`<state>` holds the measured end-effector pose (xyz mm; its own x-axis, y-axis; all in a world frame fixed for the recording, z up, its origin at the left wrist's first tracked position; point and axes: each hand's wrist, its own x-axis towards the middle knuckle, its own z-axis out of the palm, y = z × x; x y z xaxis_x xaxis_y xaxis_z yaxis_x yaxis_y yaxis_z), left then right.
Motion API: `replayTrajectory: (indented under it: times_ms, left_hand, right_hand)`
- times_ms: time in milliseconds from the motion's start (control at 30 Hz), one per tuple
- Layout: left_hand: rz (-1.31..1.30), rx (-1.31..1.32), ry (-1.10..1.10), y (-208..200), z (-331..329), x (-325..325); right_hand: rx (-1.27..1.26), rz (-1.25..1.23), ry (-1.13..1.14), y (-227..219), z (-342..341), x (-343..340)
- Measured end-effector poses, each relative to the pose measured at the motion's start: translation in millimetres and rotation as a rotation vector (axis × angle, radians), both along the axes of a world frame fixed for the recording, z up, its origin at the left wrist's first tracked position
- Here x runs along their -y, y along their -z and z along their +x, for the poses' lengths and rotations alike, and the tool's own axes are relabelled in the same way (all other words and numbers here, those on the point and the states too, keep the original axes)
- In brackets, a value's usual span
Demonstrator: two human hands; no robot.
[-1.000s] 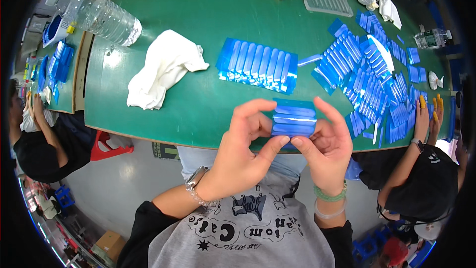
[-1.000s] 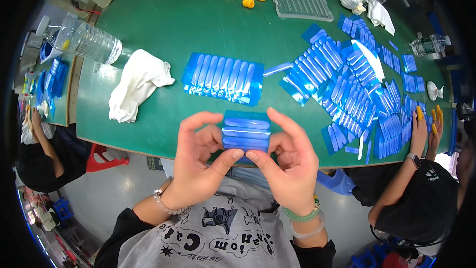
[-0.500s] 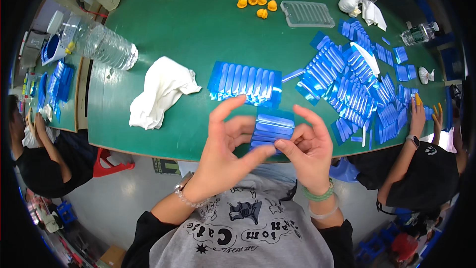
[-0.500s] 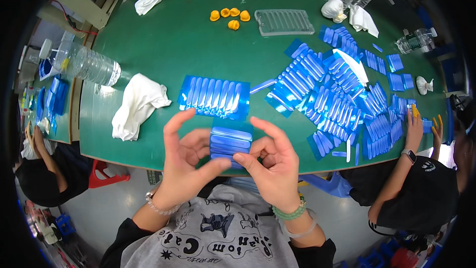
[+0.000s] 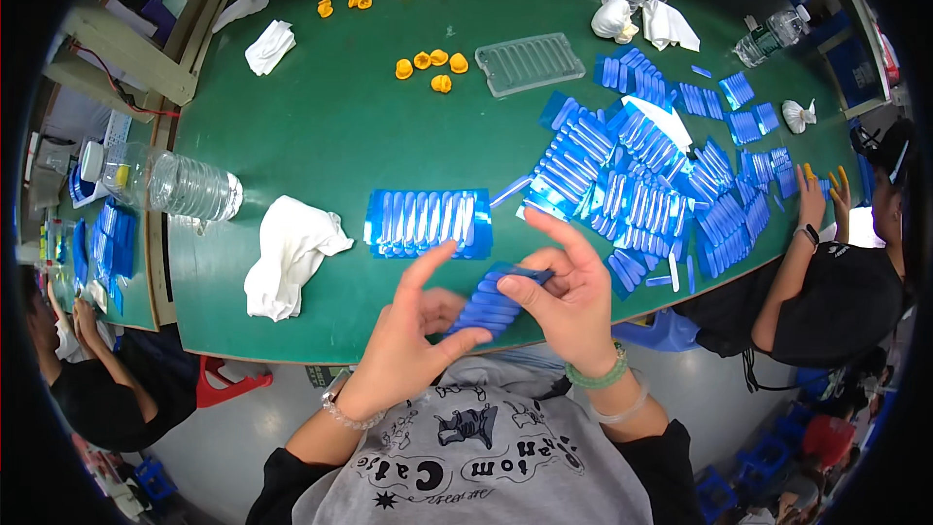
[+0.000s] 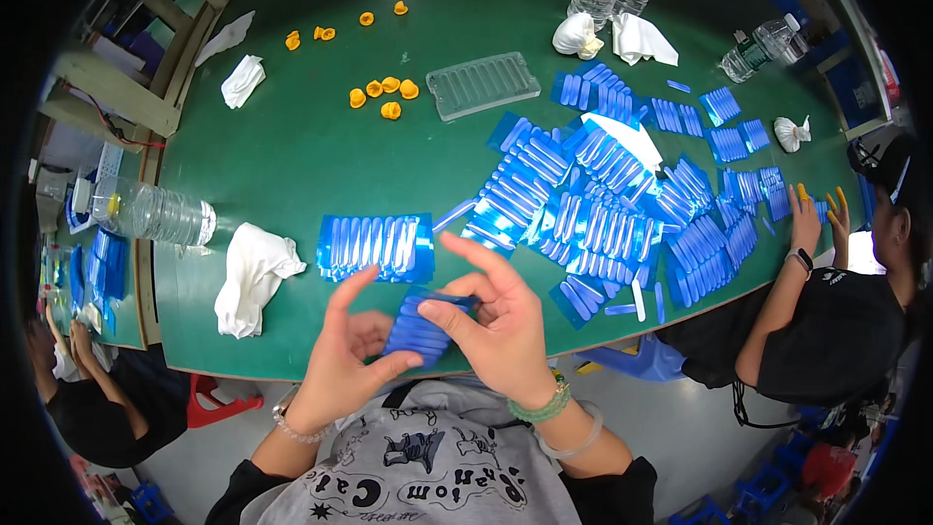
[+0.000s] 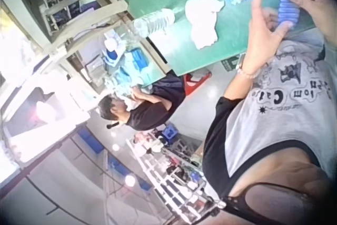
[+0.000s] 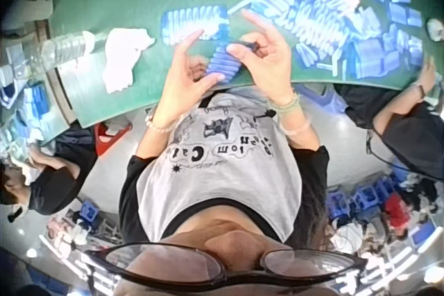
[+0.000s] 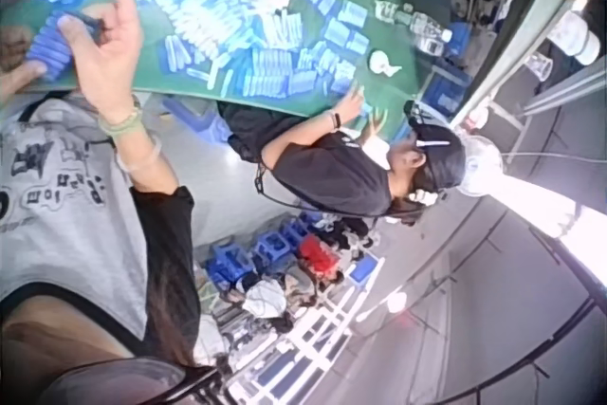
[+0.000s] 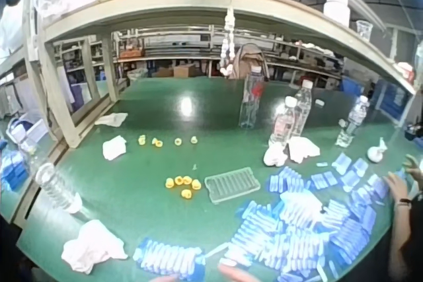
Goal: The person attaches small plastic strips onto backing sheets by hand, aligns and presses them into place, and stacks the completed sheets on the table.
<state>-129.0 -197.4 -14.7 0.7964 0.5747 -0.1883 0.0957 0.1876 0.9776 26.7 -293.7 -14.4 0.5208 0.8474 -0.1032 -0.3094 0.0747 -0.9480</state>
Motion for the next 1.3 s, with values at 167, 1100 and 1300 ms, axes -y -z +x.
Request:
replayTrajectory:
  times_ms: [167,1100,1300]
  left_hand:
    - [0.022,-0.137,0.120,-2,-5,-19]
    - [1.152,-0.138,0.044,-13,27,-48]
    - [0.680,-0.011,0.239,-31,66,-20]
  right_hand:
    - [-0.009,-0.051,0.001,-2,6,-7]
    - [1.487,-0.532,-0.030,-15,126,35]
    - [1.418,-0.293,-0.250,-35,76,22]
